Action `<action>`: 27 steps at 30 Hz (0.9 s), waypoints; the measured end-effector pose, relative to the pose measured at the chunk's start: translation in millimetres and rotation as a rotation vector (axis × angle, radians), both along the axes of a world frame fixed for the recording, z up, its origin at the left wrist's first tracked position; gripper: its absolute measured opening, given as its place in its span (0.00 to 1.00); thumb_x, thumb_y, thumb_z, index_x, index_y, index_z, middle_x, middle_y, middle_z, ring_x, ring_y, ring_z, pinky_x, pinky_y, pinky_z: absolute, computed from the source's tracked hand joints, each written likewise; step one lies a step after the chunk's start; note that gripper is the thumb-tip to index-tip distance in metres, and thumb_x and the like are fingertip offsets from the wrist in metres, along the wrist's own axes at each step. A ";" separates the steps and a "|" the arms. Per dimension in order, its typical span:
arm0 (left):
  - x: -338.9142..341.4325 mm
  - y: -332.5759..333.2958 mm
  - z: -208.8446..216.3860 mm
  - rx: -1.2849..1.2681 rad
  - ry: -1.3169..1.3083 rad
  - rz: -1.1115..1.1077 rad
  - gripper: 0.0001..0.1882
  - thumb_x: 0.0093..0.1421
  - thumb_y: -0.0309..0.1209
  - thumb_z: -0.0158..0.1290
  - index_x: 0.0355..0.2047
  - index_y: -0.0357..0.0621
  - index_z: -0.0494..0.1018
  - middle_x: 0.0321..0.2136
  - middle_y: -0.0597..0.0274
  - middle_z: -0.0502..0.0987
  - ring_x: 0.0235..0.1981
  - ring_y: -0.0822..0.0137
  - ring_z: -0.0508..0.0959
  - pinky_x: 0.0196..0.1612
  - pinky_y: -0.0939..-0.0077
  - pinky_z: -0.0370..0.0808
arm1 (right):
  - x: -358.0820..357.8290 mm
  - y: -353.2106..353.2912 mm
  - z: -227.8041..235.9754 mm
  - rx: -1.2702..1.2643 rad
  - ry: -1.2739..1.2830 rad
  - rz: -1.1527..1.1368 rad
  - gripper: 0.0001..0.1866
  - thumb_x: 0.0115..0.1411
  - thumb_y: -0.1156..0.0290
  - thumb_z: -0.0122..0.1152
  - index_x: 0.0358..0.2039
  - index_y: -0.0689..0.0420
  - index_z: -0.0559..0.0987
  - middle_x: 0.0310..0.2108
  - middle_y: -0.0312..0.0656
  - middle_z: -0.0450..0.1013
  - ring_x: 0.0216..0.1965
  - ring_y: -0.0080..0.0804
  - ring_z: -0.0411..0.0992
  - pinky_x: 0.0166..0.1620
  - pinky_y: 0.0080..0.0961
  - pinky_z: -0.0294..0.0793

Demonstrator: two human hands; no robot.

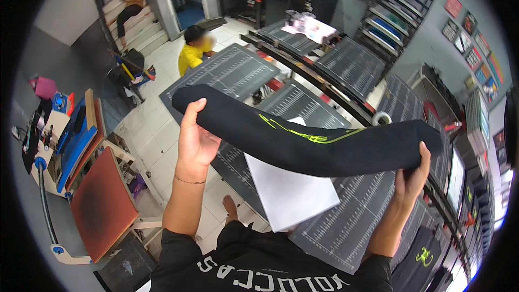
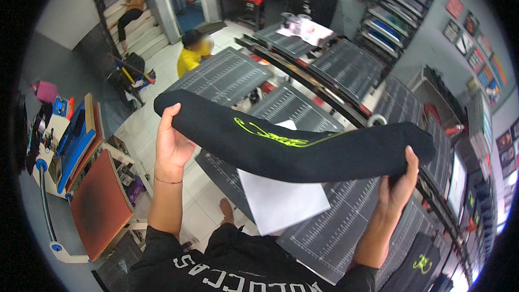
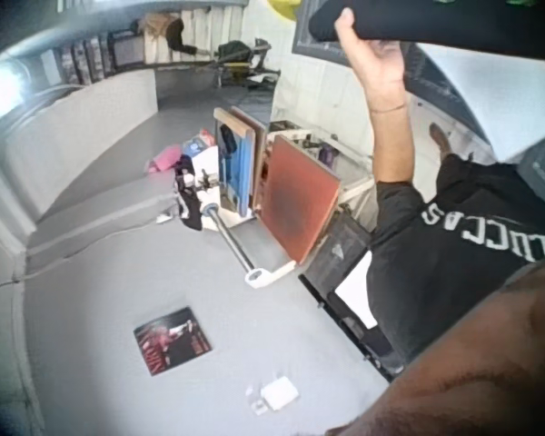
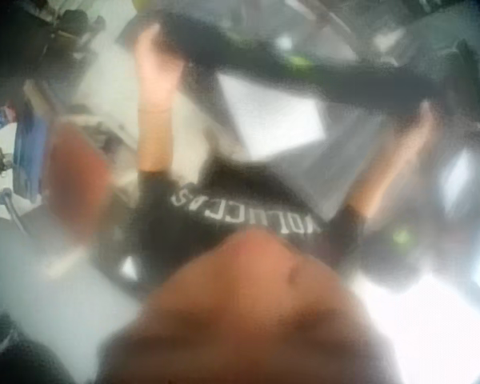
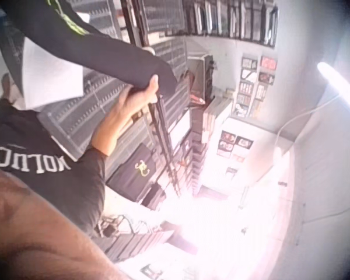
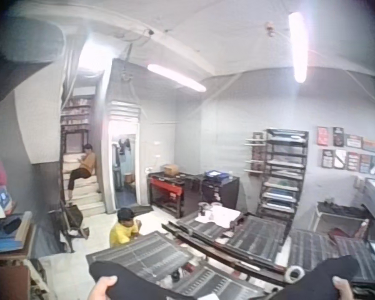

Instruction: The person places black garment pieces onto a heat press, covers them with paper, and operates the press; they also fold and organize the garments across a workspace.

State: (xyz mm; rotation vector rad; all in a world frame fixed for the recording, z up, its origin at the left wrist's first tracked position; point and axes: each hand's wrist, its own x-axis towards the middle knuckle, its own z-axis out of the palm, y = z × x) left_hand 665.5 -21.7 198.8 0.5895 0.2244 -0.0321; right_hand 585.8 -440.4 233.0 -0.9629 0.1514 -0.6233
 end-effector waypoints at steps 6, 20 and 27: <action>120.0 196.4 -30.5 0.051 -0.027 0.287 0.19 0.54 0.38 0.60 0.43 0.44 0.71 0.41 0.62 0.76 0.44 0.64 0.75 0.50 0.64 0.72 | 233.2 179.6 -11.7 -0.055 0.147 0.223 0.10 0.57 0.69 0.61 0.38 0.59 0.77 0.35 0.39 0.78 0.32 0.30 0.78 0.34 0.23 0.78; 117.4 257.9 -281.1 -0.139 0.500 0.261 0.20 0.55 0.42 0.63 0.44 0.54 0.70 0.41 0.68 0.69 0.36 0.68 0.70 0.42 0.72 0.73 | 471.3 282.7 -283.9 0.049 0.520 0.199 0.18 0.51 0.76 0.64 0.43 0.64 0.75 0.39 0.49 0.75 0.39 0.45 0.76 0.40 0.41 0.80; 74.2 284.7 -334.4 1.033 0.724 0.525 0.21 0.61 0.38 0.56 0.50 0.40 0.69 0.47 0.57 0.71 0.42 0.63 0.74 0.44 0.70 0.73 | 441.1 246.1 -364.5 -0.286 0.912 0.152 0.25 0.53 0.71 0.64 0.49 0.69 0.71 0.42 0.52 0.73 0.41 0.42 0.75 0.42 0.36 0.76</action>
